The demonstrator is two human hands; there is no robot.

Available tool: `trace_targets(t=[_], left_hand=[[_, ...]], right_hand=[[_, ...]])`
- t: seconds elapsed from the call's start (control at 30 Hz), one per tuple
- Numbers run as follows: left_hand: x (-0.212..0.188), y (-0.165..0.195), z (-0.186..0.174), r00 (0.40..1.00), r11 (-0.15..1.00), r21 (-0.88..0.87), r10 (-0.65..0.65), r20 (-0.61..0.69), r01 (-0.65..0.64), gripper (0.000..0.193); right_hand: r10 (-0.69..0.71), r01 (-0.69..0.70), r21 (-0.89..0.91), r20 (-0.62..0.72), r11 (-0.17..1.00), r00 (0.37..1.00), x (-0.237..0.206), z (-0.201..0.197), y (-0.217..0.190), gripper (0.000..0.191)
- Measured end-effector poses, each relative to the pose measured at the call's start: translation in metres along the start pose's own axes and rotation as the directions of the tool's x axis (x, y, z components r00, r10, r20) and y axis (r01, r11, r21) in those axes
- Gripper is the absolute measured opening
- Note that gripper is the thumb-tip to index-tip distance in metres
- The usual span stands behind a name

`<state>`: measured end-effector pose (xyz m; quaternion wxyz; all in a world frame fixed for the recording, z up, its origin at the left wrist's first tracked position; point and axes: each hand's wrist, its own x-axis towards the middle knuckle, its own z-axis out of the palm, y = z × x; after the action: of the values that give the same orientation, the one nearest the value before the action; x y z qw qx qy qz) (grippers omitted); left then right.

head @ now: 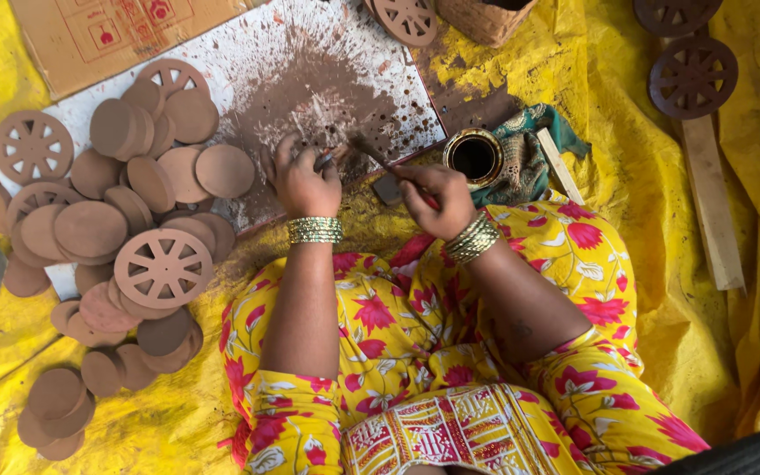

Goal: The person sits on the ground and uses a brush to apply brown paint from a jar onto wooden wheel-shaped cutouts, holding each cutout steady with one hand while brushing. They finish one cutout, set it aside, and continue painting additional cutouts from a pile.

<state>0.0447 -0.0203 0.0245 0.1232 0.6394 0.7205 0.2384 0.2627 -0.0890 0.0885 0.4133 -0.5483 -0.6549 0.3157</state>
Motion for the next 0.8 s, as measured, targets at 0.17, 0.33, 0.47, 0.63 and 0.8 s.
trace_targets(t=[0.17,0.33,0.47,0.63,0.8], left_hand=[[0.000,-0.002,0.007,1.000,1.000,-0.012,0.005,0.003,-0.005,0.023],[0.001,-0.008,0.011,0.999,0.997,-0.070,0.040,-0.028,-0.042,0.026],[0.001,-0.007,0.012,1.000,0.999,-0.029,0.021,-0.008,-0.021,0.026],[0.001,-0.005,0.008,1.000,0.999,-0.026,0.020,-0.008,-0.020,0.026],[0.003,-0.005,0.008,0.999,0.999,0.010,-0.032,0.040,0.032,0.024]], right_hand=[[-0.177,0.177,0.000,-0.014,0.984,0.984,-0.006,-0.005,-0.007,0.022],[-0.056,0.056,-0.017,0.006,0.998,0.998,-0.001,-0.003,-0.003,0.024],[-0.157,0.156,0.039,0.003,0.987,0.988,-0.002,-0.004,-0.002,0.022],[-0.148,0.148,0.009,0.024,0.989,0.989,-0.001,-0.007,-0.004,0.022],[-0.153,0.150,0.089,0.030,0.985,0.988,0.000,-0.012,-0.007,0.022]])
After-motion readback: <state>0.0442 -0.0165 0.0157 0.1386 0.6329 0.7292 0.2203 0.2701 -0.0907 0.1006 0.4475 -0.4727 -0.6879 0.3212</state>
